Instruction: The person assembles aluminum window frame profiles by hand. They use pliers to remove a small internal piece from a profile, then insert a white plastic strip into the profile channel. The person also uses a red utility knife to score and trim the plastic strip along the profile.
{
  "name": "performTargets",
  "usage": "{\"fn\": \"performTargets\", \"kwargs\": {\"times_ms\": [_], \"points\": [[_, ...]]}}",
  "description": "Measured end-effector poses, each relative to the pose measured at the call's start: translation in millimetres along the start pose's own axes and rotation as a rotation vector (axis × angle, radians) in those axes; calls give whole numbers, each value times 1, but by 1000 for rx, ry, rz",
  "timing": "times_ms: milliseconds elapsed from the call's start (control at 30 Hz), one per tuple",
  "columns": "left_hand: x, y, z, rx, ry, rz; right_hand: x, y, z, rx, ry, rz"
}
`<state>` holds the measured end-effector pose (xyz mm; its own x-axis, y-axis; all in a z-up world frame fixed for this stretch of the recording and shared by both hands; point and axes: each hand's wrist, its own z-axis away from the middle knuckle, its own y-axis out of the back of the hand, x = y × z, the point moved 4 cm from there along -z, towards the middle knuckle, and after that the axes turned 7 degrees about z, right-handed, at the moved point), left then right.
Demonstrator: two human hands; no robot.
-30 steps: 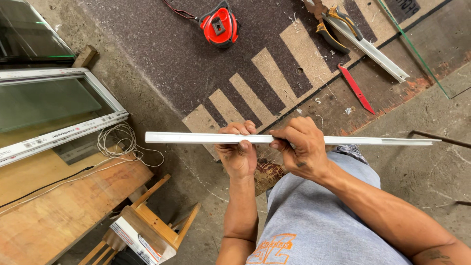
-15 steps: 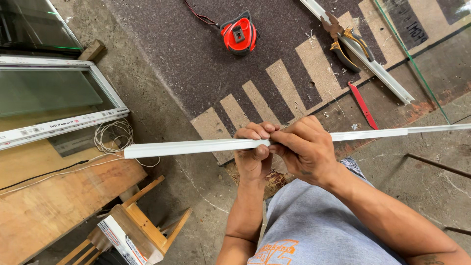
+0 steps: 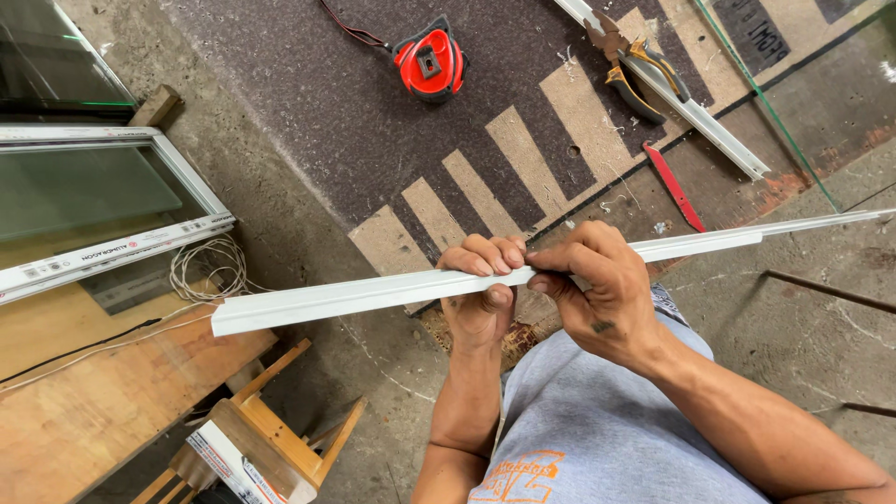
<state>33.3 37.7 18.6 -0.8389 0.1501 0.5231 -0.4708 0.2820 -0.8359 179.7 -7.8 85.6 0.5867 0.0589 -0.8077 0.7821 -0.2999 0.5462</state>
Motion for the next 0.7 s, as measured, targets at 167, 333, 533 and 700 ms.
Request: {"fn": "performTargets", "kwargs": {"times_ms": [167,333,533,700], "points": [[-2,-6,3,-25,-8,-14,1,0,4,73,71,6],[-8,-6,-2,12,-36,-3,6,-3,3,119,110,11],[-2,3,-15,36,-54,19,19,8,-2,9,86,-11],[-1,3,-16,22,-40,12,23,9,2,45,138,69]]}}
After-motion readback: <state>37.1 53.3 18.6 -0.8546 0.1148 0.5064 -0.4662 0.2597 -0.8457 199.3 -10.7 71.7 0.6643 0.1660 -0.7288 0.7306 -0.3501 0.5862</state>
